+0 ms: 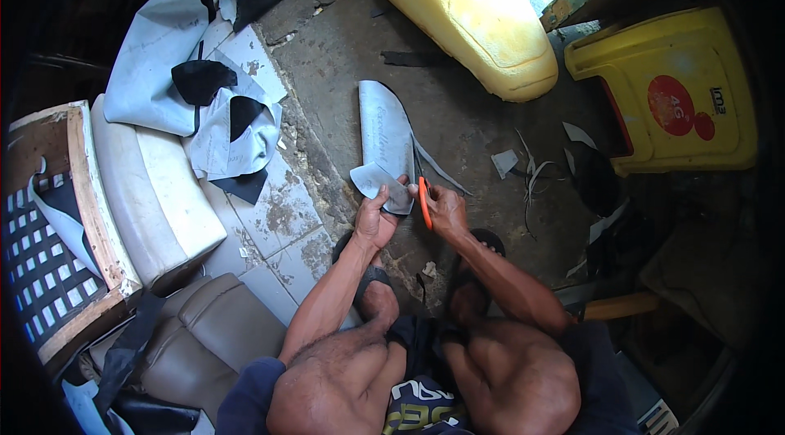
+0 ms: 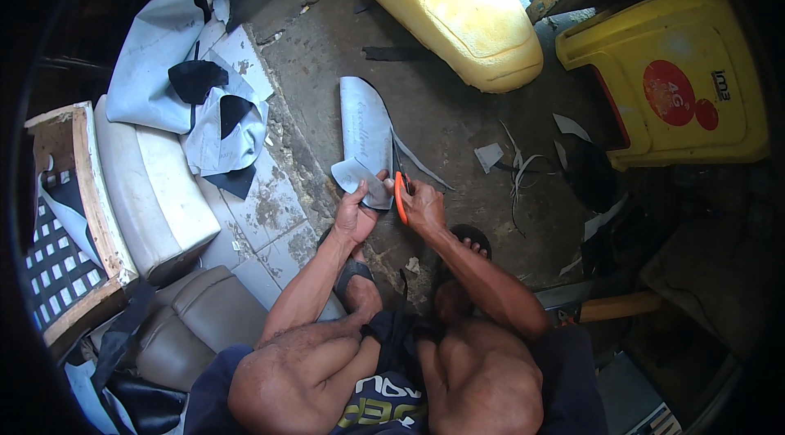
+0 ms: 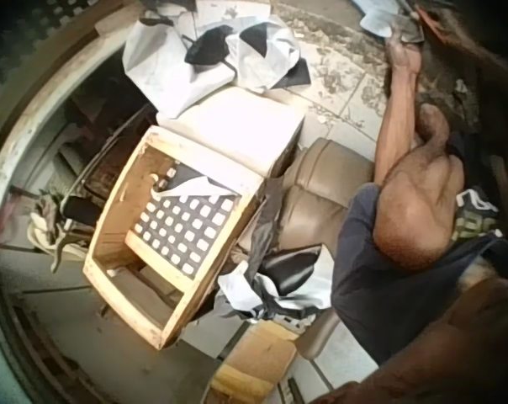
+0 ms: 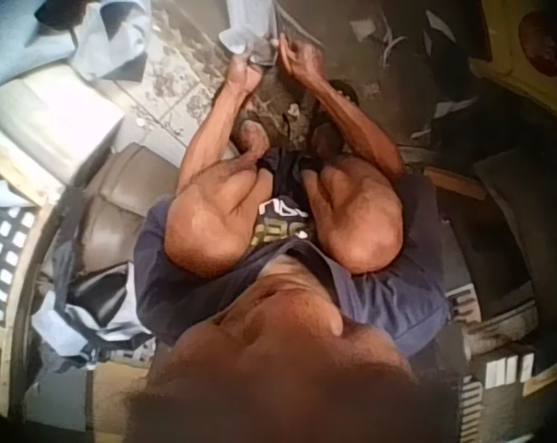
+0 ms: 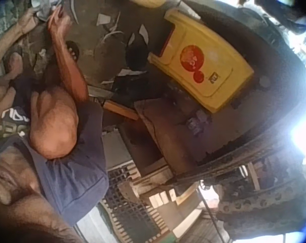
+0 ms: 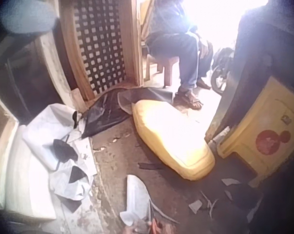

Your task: The person cuts a piece of black patterned fabric with scissors and then places a paper template on top of the fabric to cut around its edges.

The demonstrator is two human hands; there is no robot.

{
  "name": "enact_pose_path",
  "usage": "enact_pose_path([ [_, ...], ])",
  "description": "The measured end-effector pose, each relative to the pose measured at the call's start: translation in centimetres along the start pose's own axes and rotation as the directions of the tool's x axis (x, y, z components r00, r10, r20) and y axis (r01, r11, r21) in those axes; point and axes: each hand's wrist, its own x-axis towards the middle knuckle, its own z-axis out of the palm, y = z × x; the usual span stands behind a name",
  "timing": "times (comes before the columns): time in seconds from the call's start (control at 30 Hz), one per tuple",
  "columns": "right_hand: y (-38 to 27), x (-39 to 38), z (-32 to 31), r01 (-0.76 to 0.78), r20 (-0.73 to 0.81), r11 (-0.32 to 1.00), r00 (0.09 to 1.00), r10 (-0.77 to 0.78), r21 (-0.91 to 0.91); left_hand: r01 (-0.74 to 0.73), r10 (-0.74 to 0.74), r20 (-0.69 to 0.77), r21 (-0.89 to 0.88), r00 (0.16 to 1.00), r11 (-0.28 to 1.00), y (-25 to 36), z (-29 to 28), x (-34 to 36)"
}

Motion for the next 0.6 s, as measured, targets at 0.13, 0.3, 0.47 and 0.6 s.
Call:
enact_pose_path([
  [0.13, -0.8, 0.5, 0.0, 0.006, -0.01, 0.999, 1.0, -0.005, 0.035, 0.041, -0.041, 0.024, -0.003, 0.999, 0.999, 0.2, -0.3, 0.0],
  [0.3, -2.0, -0.5, -0.3, -0.038, -0.009, 0.999, 0.999, 0.038, 0.003, 0.009, -0.009, -0.001, 0.041, 1.0, 0.999, 0.3, -0.3, -0.4],
  [0.47, -2.3, 0.3, -0.5, -0.029, 0.017, 0.999, 0.999, 0.029, 0.028, 0.028, -0.029, 0.02, 0.026, 0.999, 0.999, 0.4, -0.3, 0.0],
  [0.6, -2.8, 0.3, -0.5, 0.059, -0.006, 0.995, 0.998, -0.059, 0.082, 0.016, -0.017, 0.024, 0.034, 1.0, 0.999, 0.5, -0.6, -0.3],
])
